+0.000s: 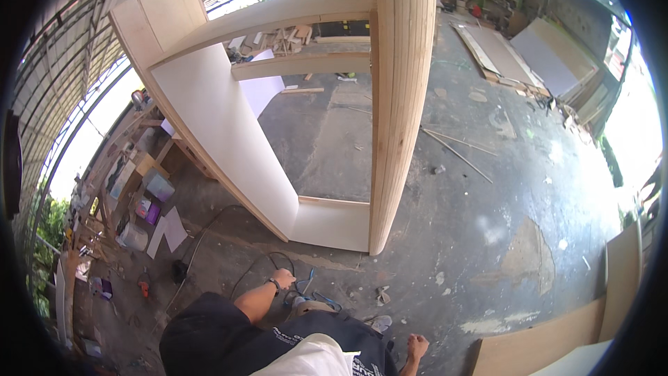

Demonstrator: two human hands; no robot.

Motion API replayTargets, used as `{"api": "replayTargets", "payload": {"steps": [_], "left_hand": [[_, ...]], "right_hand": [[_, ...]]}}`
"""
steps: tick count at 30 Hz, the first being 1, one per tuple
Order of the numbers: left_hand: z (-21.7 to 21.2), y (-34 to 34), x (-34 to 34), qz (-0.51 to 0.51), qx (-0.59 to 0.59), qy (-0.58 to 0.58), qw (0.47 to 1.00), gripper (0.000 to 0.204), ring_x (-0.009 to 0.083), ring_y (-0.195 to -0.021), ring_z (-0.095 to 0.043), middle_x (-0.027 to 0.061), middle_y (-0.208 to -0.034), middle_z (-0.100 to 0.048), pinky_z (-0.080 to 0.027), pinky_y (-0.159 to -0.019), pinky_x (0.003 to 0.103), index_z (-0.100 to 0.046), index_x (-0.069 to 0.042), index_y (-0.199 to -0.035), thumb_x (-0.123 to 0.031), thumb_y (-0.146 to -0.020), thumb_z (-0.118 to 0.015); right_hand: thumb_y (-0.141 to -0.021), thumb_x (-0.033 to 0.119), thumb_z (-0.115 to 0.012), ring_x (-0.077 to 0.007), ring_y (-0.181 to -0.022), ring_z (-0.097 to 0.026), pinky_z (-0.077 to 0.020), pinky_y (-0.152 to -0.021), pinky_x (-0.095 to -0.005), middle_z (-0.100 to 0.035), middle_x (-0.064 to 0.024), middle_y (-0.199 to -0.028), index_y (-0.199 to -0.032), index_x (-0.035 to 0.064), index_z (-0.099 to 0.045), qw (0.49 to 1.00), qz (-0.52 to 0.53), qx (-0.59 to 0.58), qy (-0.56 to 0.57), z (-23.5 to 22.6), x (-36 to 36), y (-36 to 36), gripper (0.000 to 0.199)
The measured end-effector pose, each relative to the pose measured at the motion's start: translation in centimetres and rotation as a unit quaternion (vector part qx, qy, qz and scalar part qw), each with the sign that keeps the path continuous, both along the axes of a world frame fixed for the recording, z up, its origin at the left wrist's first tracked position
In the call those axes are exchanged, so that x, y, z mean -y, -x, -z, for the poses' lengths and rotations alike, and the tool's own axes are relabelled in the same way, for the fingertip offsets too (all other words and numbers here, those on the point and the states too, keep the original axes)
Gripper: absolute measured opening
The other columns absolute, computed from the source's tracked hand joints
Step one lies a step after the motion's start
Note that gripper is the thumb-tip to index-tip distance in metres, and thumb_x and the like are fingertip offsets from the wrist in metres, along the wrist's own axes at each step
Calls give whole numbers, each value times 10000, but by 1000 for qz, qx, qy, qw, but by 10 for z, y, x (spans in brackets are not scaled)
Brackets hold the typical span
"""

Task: The person lifts and rotates a large wooden furniture frame to position it upright. They then use a tape measure to measure the width and height of the wooden structure.

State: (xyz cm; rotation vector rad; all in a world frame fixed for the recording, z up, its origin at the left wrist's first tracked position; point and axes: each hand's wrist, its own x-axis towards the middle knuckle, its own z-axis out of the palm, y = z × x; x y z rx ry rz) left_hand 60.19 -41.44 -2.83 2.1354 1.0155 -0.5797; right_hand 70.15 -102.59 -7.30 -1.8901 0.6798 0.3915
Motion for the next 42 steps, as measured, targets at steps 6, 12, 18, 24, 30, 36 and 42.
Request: {"api": "replayTargets", "payload": {"steps": [6,12,18,24,30,36,42], "left_hand": [[-7,-99,118,100,114,19,988,246,286,-769,-727,114,-782,-741,-558,-724,401,-755,-108,-824,-353,-819,-727],[-19,-193,174,202,48,33,978,238,317,-848,-723,167,-864,-745,-554,-789,406,-759,-68,-856,-302,-817,-761],[-38,-291,239,290,34,42,955,248,313,-843,-724,162,-851,-745,-556,-798,404,-751,-37,-868,-283,-833,-755],[-17,-403,278,379,22,38,924,244,307,-863,-724,148,-867,-752,-552,-802,416,-752,-51,-883,-292,-842,-745],[0,-560,311,473,-37,-24,880,280,308,-923,-719,169,-957,-752,-552,-835,413,-764,-43,-946,-301,-841,-726],[-15,-748,359,377,107,66,918,284,307,-897,-715,168,-922,-745,-544,-813,414,-740,-25,-975,-284,-863,-705],[-51,-894,362,336,145,77,927,266,322,-914,-700,171,-948,-737,-534,-822,439,-715,-9,-998,-254,-899,-686]], "right_hand": [[-867,183,-734,-209,-906,-649,-486,-848,-359,-724,-112,-940,-947,-7,-739,847,-449,235,-161,-362,-137,-156,207],[-973,170,-604,-311,-999,-578,-435,-868,-432,-621,-110,-1029,-1029,15,-615,457,-588,437,-505,-571,-211,-105,165],[-984,152,-557,-284,-906,-521,-399,-825,-413,-528,-95,-921,-924,48,-532,524,-556,465,-447,-578,-188,-160,123],[-862,77,-591,-297,-927,-524,-375,-836,-409,-541,-107,-891,-864,48,-541,499,-590,458,-441,-579,-141,-278,57],[-865,101,-595,-304,-939,-537,-381,-842,-423,-553,-121,-903,-870,33,-551,489,-643,471,-354,-594,-111,-440,82],[-863,98,-581,-351,-935,-577,-445,-873,-439,-579,-168,-916,-868,0,-558,519,-600,478,-376,-583,-130,-550,101],[-732,105,-644,-389,-828,-634,-490,-790,-467,-639,-200,-807,-796,-10,-609,363,-677,460,-444,-583,-99,-682,136]]}}
